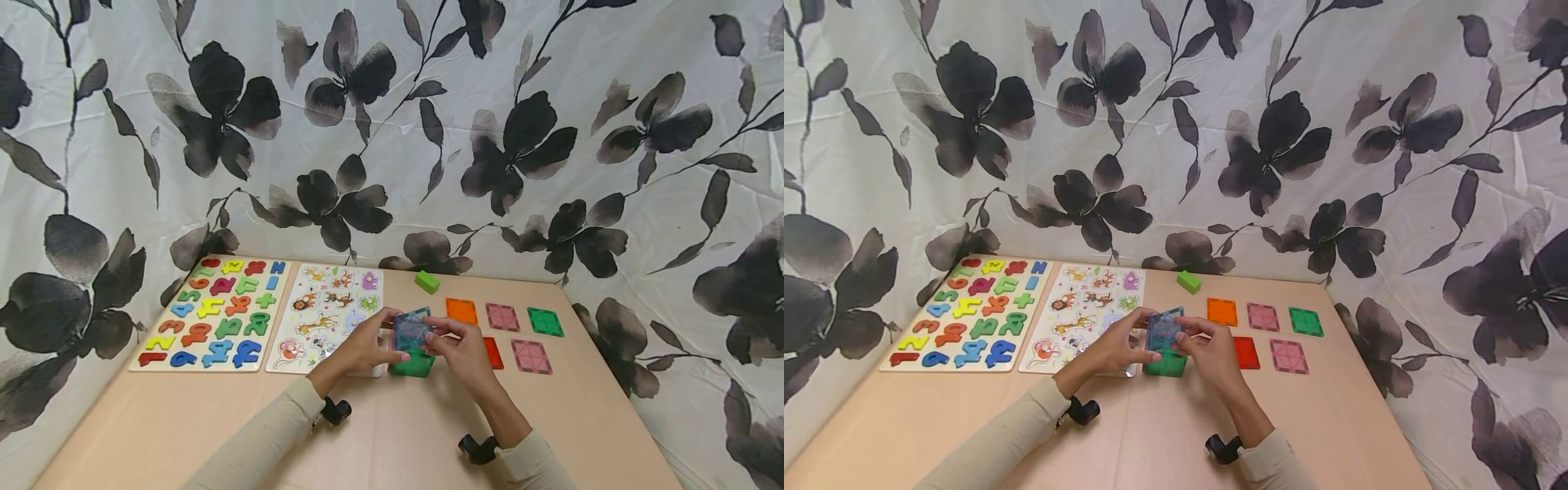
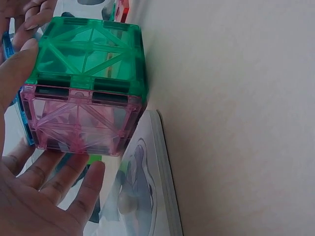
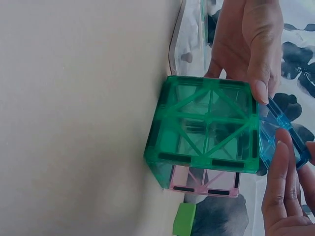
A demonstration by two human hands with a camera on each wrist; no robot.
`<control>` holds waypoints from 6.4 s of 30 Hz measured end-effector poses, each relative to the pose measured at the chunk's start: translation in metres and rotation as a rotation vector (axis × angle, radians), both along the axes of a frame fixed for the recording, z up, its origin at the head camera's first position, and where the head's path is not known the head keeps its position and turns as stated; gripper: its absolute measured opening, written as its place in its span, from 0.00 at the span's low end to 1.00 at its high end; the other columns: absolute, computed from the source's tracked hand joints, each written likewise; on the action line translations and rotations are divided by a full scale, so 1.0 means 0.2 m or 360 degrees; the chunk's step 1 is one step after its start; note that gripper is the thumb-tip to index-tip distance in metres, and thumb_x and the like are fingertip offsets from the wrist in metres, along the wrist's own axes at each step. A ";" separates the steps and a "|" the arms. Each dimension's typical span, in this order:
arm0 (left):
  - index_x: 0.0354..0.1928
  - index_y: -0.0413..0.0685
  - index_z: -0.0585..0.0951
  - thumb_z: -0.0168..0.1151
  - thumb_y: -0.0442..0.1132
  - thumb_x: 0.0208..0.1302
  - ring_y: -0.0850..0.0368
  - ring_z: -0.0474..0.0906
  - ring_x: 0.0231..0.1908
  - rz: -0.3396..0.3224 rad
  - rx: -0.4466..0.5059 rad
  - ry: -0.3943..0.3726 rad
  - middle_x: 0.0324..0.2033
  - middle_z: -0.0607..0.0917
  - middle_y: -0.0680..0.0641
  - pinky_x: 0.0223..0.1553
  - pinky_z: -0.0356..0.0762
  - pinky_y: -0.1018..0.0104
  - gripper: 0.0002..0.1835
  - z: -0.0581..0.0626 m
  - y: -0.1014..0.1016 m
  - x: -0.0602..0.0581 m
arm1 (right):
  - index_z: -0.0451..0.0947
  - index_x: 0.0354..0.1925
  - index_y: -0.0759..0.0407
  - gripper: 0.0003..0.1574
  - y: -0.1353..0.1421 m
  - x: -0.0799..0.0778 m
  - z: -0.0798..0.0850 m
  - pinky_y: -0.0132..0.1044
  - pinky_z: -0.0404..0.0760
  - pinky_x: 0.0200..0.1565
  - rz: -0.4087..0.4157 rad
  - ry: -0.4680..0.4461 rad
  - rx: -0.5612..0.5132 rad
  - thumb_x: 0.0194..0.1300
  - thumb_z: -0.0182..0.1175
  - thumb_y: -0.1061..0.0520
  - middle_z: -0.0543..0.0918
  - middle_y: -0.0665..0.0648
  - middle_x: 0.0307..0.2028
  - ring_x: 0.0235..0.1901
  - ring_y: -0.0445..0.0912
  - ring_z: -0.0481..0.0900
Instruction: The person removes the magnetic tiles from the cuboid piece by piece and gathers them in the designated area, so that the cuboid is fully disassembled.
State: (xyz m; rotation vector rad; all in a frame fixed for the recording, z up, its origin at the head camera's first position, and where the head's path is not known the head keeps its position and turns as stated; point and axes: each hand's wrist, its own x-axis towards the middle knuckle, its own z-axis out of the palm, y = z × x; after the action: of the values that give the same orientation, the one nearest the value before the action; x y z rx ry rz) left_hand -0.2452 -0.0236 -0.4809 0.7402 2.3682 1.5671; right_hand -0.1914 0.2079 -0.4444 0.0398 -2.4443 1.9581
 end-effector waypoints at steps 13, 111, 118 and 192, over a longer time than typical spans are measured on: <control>0.74 0.54 0.69 0.82 0.48 0.59 0.42 0.77 0.68 -0.0003 -0.0031 0.0022 0.66 0.81 0.44 0.65 0.80 0.39 0.44 0.00 0.00 0.00 | 0.86 0.60 0.57 0.19 -0.01 0.02 0.01 0.34 0.91 0.46 -0.0082 -0.0037 -0.0036 0.74 0.64 0.66 0.83 0.66 0.46 0.40 0.56 0.93; 0.80 0.39 0.64 0.49 0.32 0.84 0.36 0.64 0.79 -0.0202 0.0228 0.0047 0.79 0.68 0.38 0.73 0.71 0.34 0.27 -0.08 0.01 -0.01 | 0.92 0.42 0.52 0.10 0.03 0.02 -0.08 0.47 0.91 0.50 0.0442 0.0468 0.1004 0.64 0.75 0.65 0.91 0.45 0.43 0.46 0.46 0.86; 0.80 0.39 0.65 0.50 0.33 0.84 0.38 0.64 0.79 -0.0193 0.0225 0.0044 0.79 0.68 0.39 0.73 0.72 0.36 0.27 -0.08 0.00 -0.01 | 0.94 0.36 0.52 0.12 0.02 0.04 -0.09 0.37 0.91 0.46 0.0395 0.0612 0.1087 0.62 0.74 0.70 0.91 0.43 0.37 0.41 0.41 0.88; 0.66 0.38 0.74 0.53 0.33 0.82 0.36 0.64 0.79 -0.0151 0.0246 0.0145 0.78 0.69 0.36 0.78 0.62 0.34 0.16 -0.10 0.02 0.00 | 0.91 0.48 0.52 0.16 -0.02 -0.17 -0.02 0.53 0.89 0.54 0.0115 0.0430 0.1064 0.63 0.76 0.65 0.89 0.57 0.57 0.56 0.55 0.85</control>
State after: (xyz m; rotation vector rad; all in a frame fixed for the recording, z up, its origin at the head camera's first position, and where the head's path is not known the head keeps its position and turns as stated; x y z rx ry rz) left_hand -0.2459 -0.0189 -0.5008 0.9609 2.2551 1.7248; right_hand -0.2250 0.2046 -0.4492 0.3697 -2.7886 0.9803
